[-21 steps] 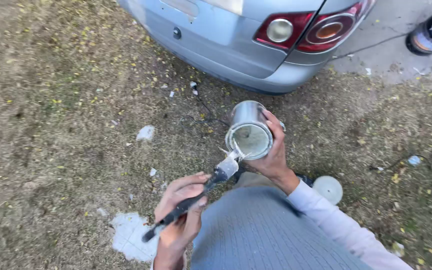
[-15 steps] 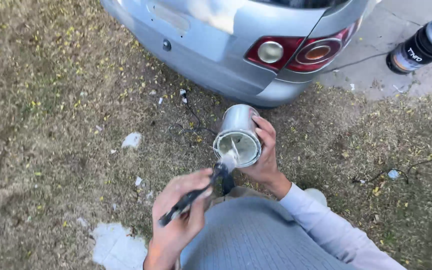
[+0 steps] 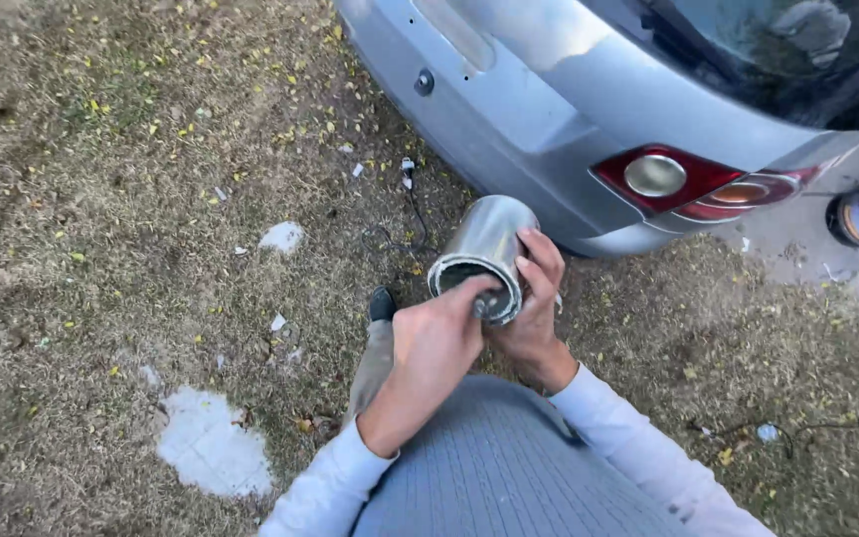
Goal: Repairing car paint by applying it with a brush and buffing the surface with a power polisher.
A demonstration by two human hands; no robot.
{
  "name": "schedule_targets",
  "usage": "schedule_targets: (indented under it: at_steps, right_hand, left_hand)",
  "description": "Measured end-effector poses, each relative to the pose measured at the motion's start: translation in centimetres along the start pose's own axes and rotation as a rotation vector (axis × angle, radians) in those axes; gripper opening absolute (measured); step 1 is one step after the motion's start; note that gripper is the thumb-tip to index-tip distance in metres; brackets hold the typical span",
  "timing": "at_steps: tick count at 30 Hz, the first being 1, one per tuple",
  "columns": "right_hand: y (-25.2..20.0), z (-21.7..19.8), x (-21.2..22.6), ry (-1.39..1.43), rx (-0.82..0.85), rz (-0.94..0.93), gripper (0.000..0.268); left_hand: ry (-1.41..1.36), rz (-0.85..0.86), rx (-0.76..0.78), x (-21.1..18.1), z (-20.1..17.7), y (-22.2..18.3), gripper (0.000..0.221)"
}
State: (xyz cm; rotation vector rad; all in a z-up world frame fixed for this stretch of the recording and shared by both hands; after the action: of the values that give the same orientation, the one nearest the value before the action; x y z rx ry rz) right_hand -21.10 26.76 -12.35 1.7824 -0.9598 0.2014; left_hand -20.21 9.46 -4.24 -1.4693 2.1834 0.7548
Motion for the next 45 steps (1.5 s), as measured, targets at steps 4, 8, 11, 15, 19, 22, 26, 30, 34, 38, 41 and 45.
schedule_targets:
  at_steps: [4,8,11,15,19,22,26,30,34,38,41,45]
  right_hand:
    - [2.8,2.8,-2.1,0.033,-0.015,0.065,0.085]
    - [5.3,5.6,-3.3,-0.049,-0.025,0.136,0.093]
    - [8.3,7.6,-5.0,-0.078,-0.06,0.172,0.098]
    - [11.1,9.5,-6.0,-0.029,-0.091,0.332,0.108]
    - [13.6,10.6,-8.7,-0.024,-0.12,0.357,0.111]
    - [14.1,10.7,-10.3,0.051,-0.156,0.481,0.117]
    - [15.4,10.9,-14.5,0.0,-0.171,0.428,0.116]
    - [15.5,11.3,-18.5,0.065,-0.181,0.411,0.118]
    - [17.6,12.1,-19.5,0.076,-0.14,0.403,0.121]
    - [20.1,13.3,-19.1,0.034,-0.097,0.558,0.118]
    - [21.0,15.1,-19.5,-0.021,-0.141,0.637,0.117]
    - [24.1,18.2,-19.7,-0.135,-0.235,0.786,0.116]
  left_hand:
    - [-0.201,-0.146,0.058,4.5,-0.4,3.4,0.019]
    - [-0.777,-0.399,-0.212,9.2,-2.3,5.5,0.015]
    - [-1.006,-0.567,-0.222,13.4,-3.8,8.1,0.017]
    - [-1.408,-0.731,-0.219,18.8,-2.3,9.5,0.028]
    - [-1.63,-0.844,-0.232,22.8,-2.6,13.3,0.028]
    - [-1.805,-0.821,-0.267,25.5,-1.9,15.7,0.018]
    - [-1.732,-0.7,-0.388,29.5,0.1,22.4,0.008]
    - [-1.408,-0.487,-0.505,33.0,1.4,29.7,0.008]
    - [-1.115,-0.309,-0.548,34.3,-0.7,39.4,0.011]
    - [-0.83,-0.047,-0.511,40.6,-0.4,49.9,0.021]
    - [-0.697,-0.005,-0.502,45.9,0.9,57.1,0.029]
    - [-0.698,0.034,-0.421,51.9,4.6,66.7,0.03]
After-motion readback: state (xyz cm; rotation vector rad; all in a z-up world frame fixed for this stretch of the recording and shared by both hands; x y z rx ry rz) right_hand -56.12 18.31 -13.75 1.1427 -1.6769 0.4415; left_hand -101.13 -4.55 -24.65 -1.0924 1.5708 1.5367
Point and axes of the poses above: each hand's wrist, its own y-axis towards the middle knuckle, its own z-axis out of the palm, x = y × z, the point moved 1 cm from there along y, towards the middle knuckle, and after that the axes turned 12 degrees about y, right-handed, at the moved point
